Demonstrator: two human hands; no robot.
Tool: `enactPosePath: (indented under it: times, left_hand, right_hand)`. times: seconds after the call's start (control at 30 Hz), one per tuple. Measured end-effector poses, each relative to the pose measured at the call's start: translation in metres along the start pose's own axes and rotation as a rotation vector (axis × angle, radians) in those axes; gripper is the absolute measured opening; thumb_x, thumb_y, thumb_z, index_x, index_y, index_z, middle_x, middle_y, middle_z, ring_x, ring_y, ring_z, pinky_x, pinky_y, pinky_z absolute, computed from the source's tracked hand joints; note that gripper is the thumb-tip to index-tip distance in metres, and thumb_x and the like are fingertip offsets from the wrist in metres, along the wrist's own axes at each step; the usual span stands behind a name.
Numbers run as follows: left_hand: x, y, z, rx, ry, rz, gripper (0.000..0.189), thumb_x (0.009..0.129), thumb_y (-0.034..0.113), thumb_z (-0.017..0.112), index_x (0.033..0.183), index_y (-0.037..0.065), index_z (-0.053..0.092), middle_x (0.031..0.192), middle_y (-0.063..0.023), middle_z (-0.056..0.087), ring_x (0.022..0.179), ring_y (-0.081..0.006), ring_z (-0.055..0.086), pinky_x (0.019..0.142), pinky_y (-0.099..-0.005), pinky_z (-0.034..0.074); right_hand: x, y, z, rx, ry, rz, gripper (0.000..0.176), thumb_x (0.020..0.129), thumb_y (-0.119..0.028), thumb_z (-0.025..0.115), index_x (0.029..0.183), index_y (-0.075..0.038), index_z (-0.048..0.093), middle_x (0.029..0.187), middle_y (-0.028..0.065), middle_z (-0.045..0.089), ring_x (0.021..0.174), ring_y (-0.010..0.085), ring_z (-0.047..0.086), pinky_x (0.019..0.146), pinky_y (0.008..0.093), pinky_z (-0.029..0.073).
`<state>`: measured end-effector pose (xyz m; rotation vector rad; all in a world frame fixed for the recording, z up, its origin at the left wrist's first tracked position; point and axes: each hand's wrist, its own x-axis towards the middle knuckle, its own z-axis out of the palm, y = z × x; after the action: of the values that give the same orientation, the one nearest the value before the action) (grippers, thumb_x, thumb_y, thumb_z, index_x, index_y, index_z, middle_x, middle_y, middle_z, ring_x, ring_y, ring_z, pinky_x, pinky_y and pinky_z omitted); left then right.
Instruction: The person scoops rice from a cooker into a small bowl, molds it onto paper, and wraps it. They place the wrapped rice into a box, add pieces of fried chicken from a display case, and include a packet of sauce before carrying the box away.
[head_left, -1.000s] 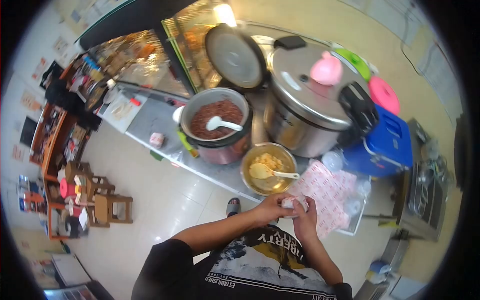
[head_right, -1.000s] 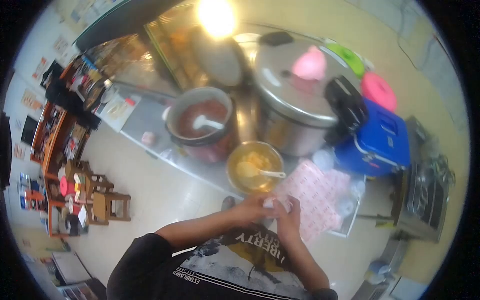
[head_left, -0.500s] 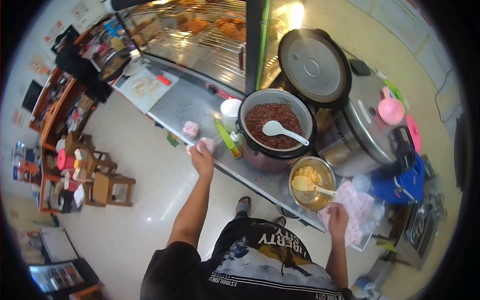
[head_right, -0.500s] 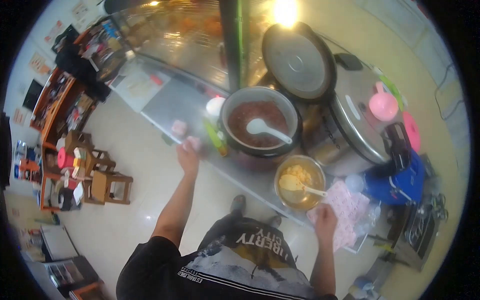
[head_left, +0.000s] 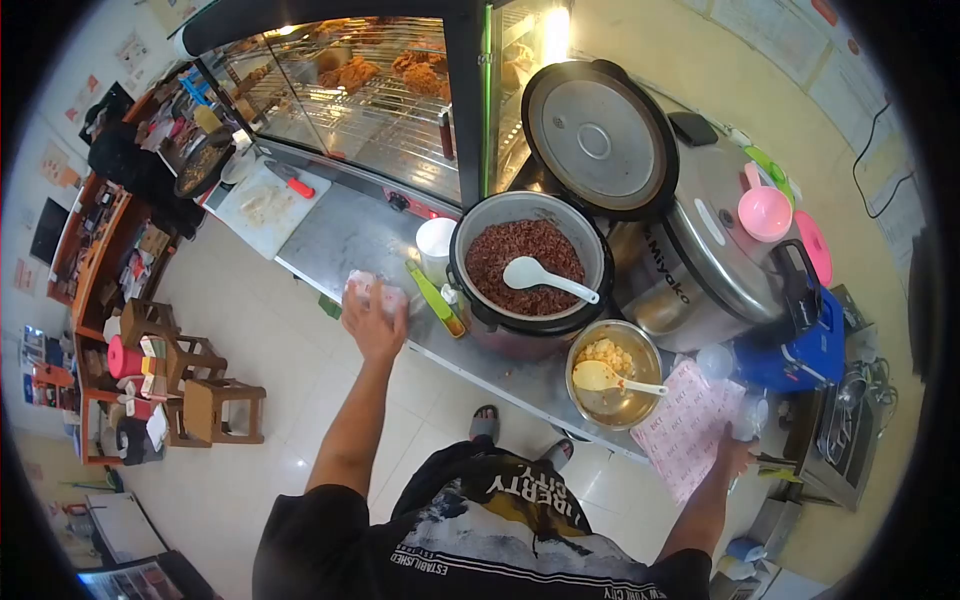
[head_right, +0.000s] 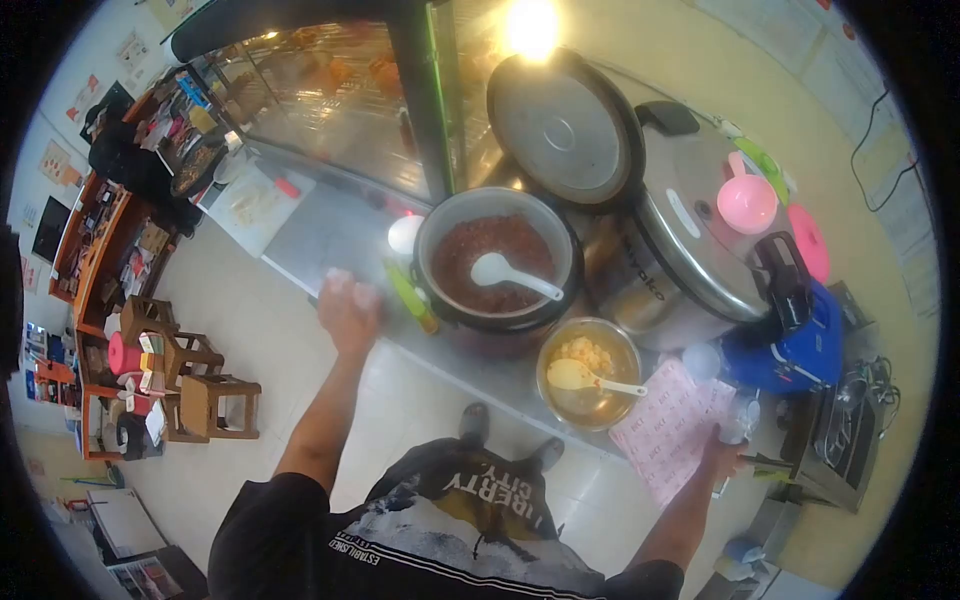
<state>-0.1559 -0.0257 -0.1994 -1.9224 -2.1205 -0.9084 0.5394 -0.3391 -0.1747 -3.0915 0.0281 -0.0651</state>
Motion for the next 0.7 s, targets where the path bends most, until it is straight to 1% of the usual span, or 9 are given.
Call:
enactPosePath:
  times: [0.03, 0.07, 0.17, 0.27, 0.37, 0.4, 0.5, 0.6, 0.7]
  left_hand:
    - [0.005, 0.000, -0.009, 0.098, -0.117, 0.100, 0.054, 0.092, 0.047, 0.064, 0.136, 0.017, 0.061, 0.157, -0.0257, 0.031, 0.144, -0.0495, 0.026, 0.113, -0.0612, 0.028]
    - [0.009, -0.002, -0.016, 0.198, -0.235, 0.196, 0.056, 0.090, 0.048, 0.066, 0.138, 0.020, 0.060, 0.158, -0.0249, 0.030, 0.147, -0.0503, 0.022, 0.115, -0.0620, 0.025]
    - [0.014, -0.028, 0.007, 0.153, -0.262, 0.192, 0.057, 0.088, 0.049, 0.068, 0.139, 0.025, 0.059, 0.161, -0.0228, 0.029, 0.148, -0.0523, 0.019, 0.116, -0.0640, 0.023]
    - [0.017, -0.047, 0.023, 0.120, -0.270, 0.260, 0.058, 0.087, 0.050, 0.068, 0.139, 0.025, 0.059, 0.159, -0.0240, 0.033, 0.147, -0.0539, 0.020, 0.115, -0.0664, 0.023]
    - [0.020, -0.046, 0.024, 0.156, -0.305, 0.245, 0.060, 0.087, 0.051, 0.068, 0.141, 0.027, 0.058, 0.159, -0.0248, 0.030, 0.146, -0.0544, 0.022, 0.114, -0.0669, 0.024]
    - [0.019, -0.039, 0.016, 0.136, -0.294, 0.232, 0.061, 0.087, 0.051, 0.068, 0.142, 0.026, 0.057, 0.159, -0.0249, 0.030, 0.146, -0.0547, 0.022, 0.115, -0.0663, 0.024]
    - [0.020, -0.012, -0.024, 0.059, -0.216, 0.191, 0.063, 0.088, 0.049, 0.067, 0.145, 0.024, 0.054, 0.159, -0.0262, 0.027, 0.145, -0.0553, 0.021, 0.116, -0.0646, 0.021]
    - [0.013, 0.001, -0.038, -0.058, -0.043, 0.148, 0.067, 0.088, 0.043, 0.069, 0.147, 0.017, 0.050, 0.158, -0.0295, 0.027, 0.145, -0.0547, 0.021, 0.117, -0.0626, 0.020]
    - [0.004, 0.020, -0.059, -0.232, 0.116, 0.118, 0.068, 0.088, 0.036, 0.071, 0.145, 0.007, 0.048, 0.153, -0.0320, 0.032, 0.141, -0.0521, 0.027, 0.114, -0.0609, 0.023]
  right_hand:
    - [-0.018, -0.012, -0.022, -0.019, 0.032, 0.092, 0.103, 0.072, -0.069, 0.076, 0.155, -0.025, 0.033, 0.148, 0.0205, 0.039, 0.127, 0.0527, 0.047, 0.106, 0.0607, 0.041]
    - [-0.034, -0.020, -0.040, -0.037, 0.058, 0.070, 0.104, 0.069, -0.062, 0.080, 0.154, -0.021, 0.036, 0.144, 0.0220, 0.048, 0.123, 0.0514, 0.054, 0.108, 0.0531, 0.043]
    - [0.086, 0.045, 0.064, 0.056, -0.107, -0.342, 0.102, 0.066, -0.055, 0.083, 0.151, -0.016, 0.042, 0.140, 0.0227, 0.056, 0.124, 0.0451, 0.057, 0.107, 0.0516, 0.044]
    - [0.106, 0.064, 0.071, 0.221, -0.148, -0.466, 0.101, 0.064, -0.047, 0.085, 0.148, -0.009, 0.046, 0.136, 0.0239, 0.061, 0.128, 0.0414, 0.057, 0.106, 0.0499, 0.044]
    - [0.099, 0.077, 0.062, 0.377, -0.100, -0.454, 0.095, 0.066, -0.038, 0.087, 0.144, 0.000, 0.047, 0.132, 0.0254, 0.062, 0.125, 0.0428, 0.057, 0.104, 0.0480, 0.046]
    - [0.086, 0.082, 0.054, 0.487, -0.050, -0.523, 0.085, 0.071, -0.028, 0.086, 0.140, 0.004, 0.047, 0.129, 0.0267, 0.061, 0.120, 0.0409, 0.060, 0.103, 0.0460, 0.047]
    - [0.060, 0.102, 0.046, 0.682, 0.104, -0.458, 0.078, 0.076, -0.021, 0.083, 0.139, 0.005, 0.046, 0.133, 0.0264, 0.057, 0.119, 0.0372, 0.058, 0.102, 0.0431, 0.047]
    - [0.044, 0.117, 0.044, 0.900, 0.123, -0.220, 0.077, 0.080, -0.029, 0.081, 0.142, 0.000, 0.045, 0.141, 0.0206, 0.051, 0.122, 0.0334, 0.055, 0.101, 0.0428, 0.046]
    - [-0.031, 0.099, -0.041, 1.448, -0.307, 0.031, 0.077, 0.083, -0.042, 0.076, 0.143, -0.004, 0.046, 0.143, 0.0132, 0.049, 0.123, 0.0293, 0.053, 0.102, 0.0424, 0.044]
